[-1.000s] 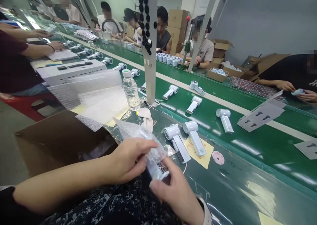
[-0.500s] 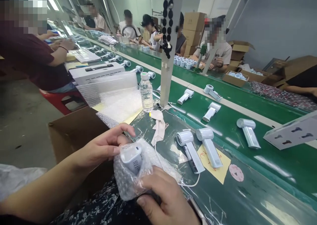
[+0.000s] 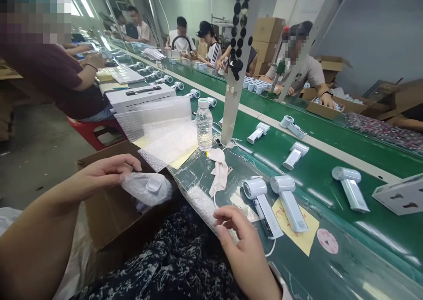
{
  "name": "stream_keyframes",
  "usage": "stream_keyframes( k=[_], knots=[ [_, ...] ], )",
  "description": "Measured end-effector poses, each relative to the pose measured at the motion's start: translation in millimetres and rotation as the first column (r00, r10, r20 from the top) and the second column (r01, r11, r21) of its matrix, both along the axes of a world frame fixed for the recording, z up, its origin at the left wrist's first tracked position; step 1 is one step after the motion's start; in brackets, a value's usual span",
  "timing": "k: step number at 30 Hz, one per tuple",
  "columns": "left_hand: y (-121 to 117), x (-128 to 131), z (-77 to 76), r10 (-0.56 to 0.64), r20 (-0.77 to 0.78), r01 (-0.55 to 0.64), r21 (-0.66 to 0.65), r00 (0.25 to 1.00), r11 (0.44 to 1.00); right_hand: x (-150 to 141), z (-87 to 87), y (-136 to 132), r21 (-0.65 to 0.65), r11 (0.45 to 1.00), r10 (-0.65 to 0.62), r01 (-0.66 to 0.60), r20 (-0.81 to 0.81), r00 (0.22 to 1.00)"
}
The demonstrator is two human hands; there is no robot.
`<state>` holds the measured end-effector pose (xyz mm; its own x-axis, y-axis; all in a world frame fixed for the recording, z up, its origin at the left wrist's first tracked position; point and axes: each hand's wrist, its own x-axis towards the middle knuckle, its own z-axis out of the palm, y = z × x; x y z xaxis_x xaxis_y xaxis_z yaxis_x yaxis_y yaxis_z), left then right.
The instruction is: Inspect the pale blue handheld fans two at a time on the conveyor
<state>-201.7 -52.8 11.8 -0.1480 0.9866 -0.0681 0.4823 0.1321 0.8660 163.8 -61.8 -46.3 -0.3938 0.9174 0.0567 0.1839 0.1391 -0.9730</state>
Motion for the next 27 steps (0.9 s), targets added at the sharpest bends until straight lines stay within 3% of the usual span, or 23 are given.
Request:
stream_keyframes(
  k=[2, 5, 7, 10, 13, 18, 23, 27],
  knots=[
    [12, -16, -17.4, 0.237, -0.096, -0.241, -0.032, 0.967, 0.97, 9, -15.0, 5, -0.083, 0.992, -0.094, 0.1, 0.072, 0.993],
    [38, -26, -56.4, 0.573, -0.16, -0.557, 0.138, 0.803, 0.819, 18, -37.4, 12, -0.179, 0.954, -0.221, 0.242, 0.127, 0.967],
    [54, -24, -82.2, 0.658, -0.175, -0.638, 0.163, 0.732, 0.753, 20, -50.8, 15, -0.214, 0.925, -0.29, 0.314, 0.136, 0.947],
    [70, -13, -106.3, 0.676, -0.226, -0.656, 0.166, 0.701, 0.736, 20, -65.2, 16, -0.19, 0.917, -0.328, 0.351, 0.14, 0.934],
    [81, -4, -108.7, 0.682, -0.275, -0.64, 0.236, 0.678, 0.732, 19, -71.1, 13, -0.16, 0.926, -0.325, 0.342, 0.121, 0.938],
    [107, -10, -92.2, 0.721, -0.301, -0.618, 0.374, 0.624, 0.692, 18, -71.4, 10, -0.139, 0.918, -0.362, 0.372, 0.09, 0.928],
    [136, -23, -88.1, 0.678, -0.338, -0.607, 0.302, 0.652, 0.735, 17, -71.0, 11, -0.124, 0.924, -0.35, 0.362, 0.107, 0.931],
    [150, -30, -89.3, 0.68, -0.359, -0.651, 0.218, 0.639, 0.727, 14, -66.6, 10, -0.126, 0.914, -0.374, 0.385, 0.102, 0.922]
  ],
)
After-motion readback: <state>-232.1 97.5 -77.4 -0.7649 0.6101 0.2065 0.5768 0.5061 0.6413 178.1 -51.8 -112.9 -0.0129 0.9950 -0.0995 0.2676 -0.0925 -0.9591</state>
